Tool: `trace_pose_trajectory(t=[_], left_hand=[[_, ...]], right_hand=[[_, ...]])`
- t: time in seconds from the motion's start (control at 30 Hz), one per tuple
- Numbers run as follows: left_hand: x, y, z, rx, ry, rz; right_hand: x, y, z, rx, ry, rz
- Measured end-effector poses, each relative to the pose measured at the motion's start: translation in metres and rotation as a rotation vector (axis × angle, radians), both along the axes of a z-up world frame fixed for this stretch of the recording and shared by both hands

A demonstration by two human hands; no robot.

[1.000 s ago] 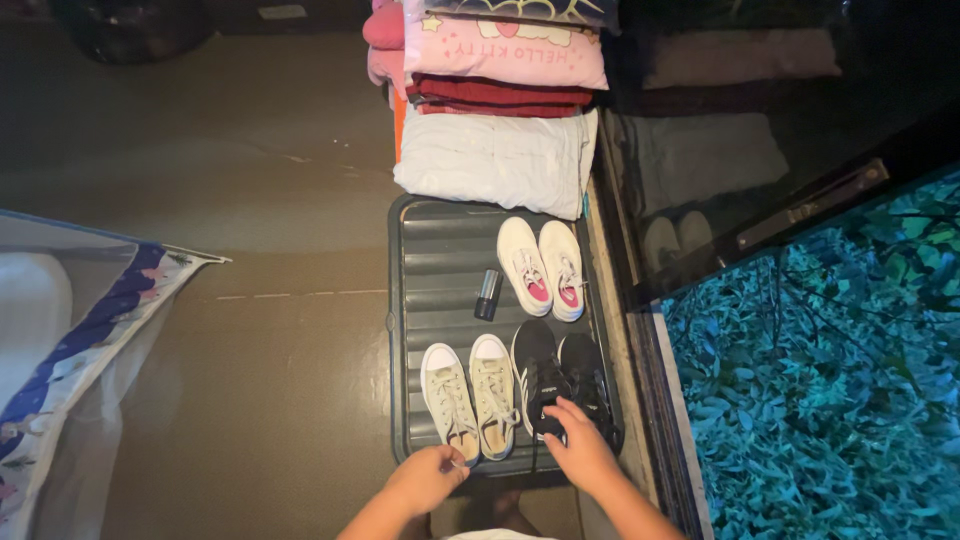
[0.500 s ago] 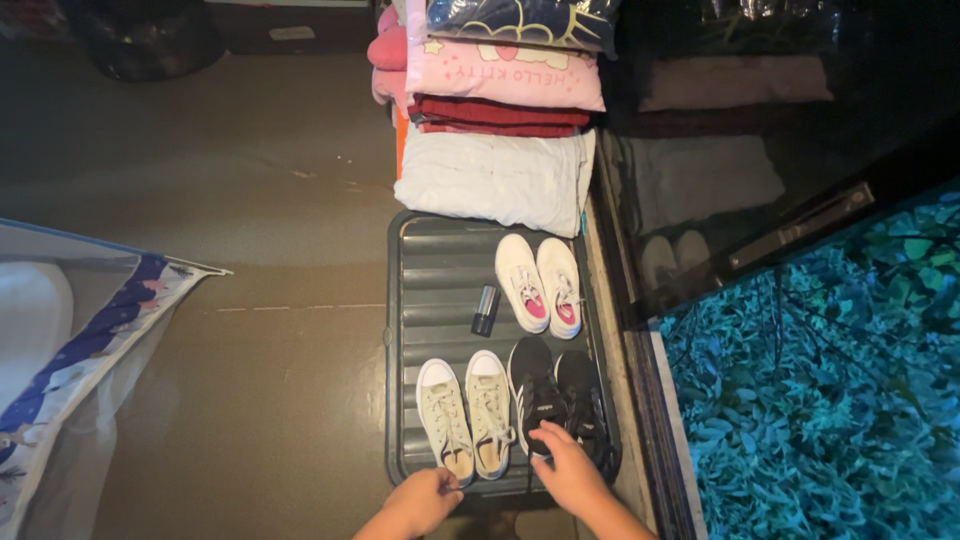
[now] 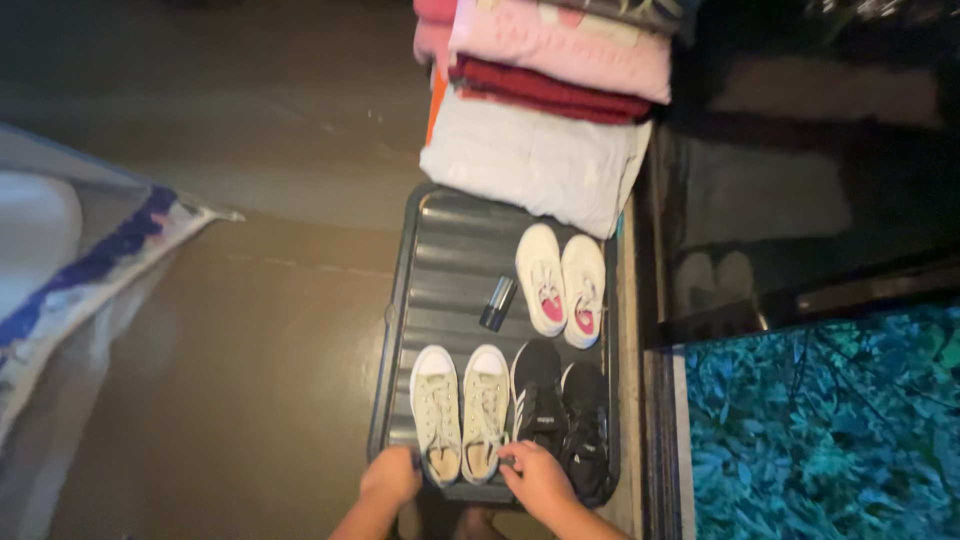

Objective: The person unlaces a pair of white canvas sneakers and a black sneaker, then relaces each shoe with its original laces. The shoes are handled one at a time on a suitcase surface, with laces threaded through eyelets and tied.

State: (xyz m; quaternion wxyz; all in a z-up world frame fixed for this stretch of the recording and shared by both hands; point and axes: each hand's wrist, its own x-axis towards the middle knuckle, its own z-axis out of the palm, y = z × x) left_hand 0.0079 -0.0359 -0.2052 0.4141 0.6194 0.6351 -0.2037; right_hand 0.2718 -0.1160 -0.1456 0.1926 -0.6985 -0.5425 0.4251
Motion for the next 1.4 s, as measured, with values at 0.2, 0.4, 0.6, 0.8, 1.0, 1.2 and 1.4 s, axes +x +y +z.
trace_pose_trajectory(t=[0.2, 0.4, 0.6, 0.8, 1.0, 1.2, 1.4], left_hand=[[0.017, 0.007, -0.024, 0.028, -0.013, 0.105], [0.028, 0.02, -0.034, -0.138, 0.065, 0.093], [0.027, 0.018, -0.063, -0.106, 0.021, 0.091], [0.021, 0.012, -0.079, 0.159, -0.157, 0.22], [0.016, 0.036, -0.013, 0.294, -0.476, 0.286], [0.033, 0.067, 0.106, 0.352, -0.617, 0.221], [0.045, 0.07, 0.211, 0.792, -0.886, 0.146]], right_hand=[[-0.022, 0.009, -0.065, -0.027, 0.001, -0.007], [-0.062, 0.026, -0.117, -0.231, -0.074, 0.006], [-0.09, 0.031, -0.132, -0.312, -0.132, -0.038], [-0.093, 0.037, -0.113, -0.327, -0.13, -0.152], [-0.074, 0.066, -0.05, 0.074, -0.157, -0.192], [-0.056, 0.084, 0.035, 0.407, -0.126, -0.275], [-0.049, 0.081, 0.112, 0.624, -0.058, -0.375]])
